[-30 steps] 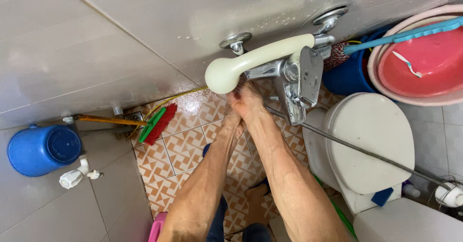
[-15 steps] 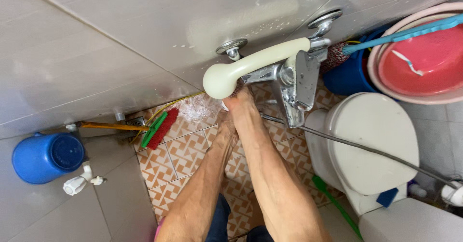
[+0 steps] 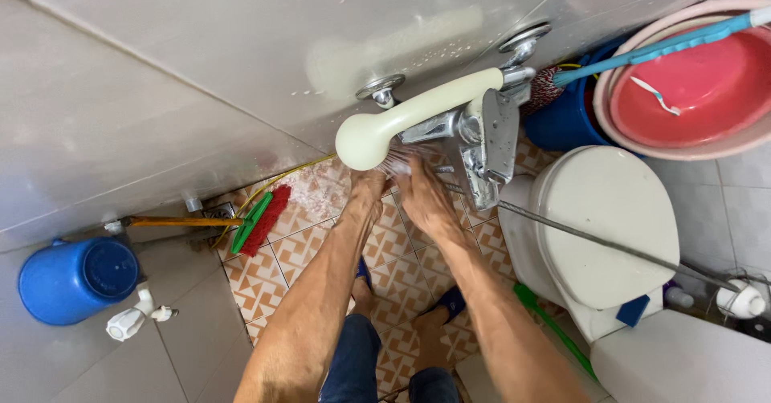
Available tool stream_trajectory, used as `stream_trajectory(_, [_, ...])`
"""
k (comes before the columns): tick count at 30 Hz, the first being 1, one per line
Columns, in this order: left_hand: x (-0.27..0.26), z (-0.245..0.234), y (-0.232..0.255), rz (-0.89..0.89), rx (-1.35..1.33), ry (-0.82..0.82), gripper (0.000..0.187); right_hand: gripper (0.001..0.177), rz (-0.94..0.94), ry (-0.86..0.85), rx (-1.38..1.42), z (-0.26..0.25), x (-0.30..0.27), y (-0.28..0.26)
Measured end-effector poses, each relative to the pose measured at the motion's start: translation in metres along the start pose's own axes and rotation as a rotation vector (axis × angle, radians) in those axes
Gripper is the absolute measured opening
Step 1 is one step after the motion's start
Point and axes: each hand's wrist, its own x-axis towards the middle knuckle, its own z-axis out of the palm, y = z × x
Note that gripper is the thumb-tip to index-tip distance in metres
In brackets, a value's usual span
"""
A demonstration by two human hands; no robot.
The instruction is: The person removes the toilet tank lid, adjusts the internal flush mechanism by hand, and then uses a spray nozzle to clean the tank and bowl before replacing the lid.
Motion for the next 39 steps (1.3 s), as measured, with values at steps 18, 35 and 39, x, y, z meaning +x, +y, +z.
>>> stream_trajectory(18, [0.005,0.003,0.019,0.199,0.254,-0.034,0.048,0.029,0.075,0.121,-0.019,0.015,0.022,-0.009])
stream_trajectory(35, [0.021,-0.014,0.021,0.219,0.361,-0.134,0.048,0.034,0.176,0.097,-0.320,0.004,-0.024,0.039])
stream_trajectory(39, [0.019,-0.016,0.030,0.246,0.435,-0.130,0.048,0.043,-0.257,0.406,-0.441,0.030,-0.001,0.022])
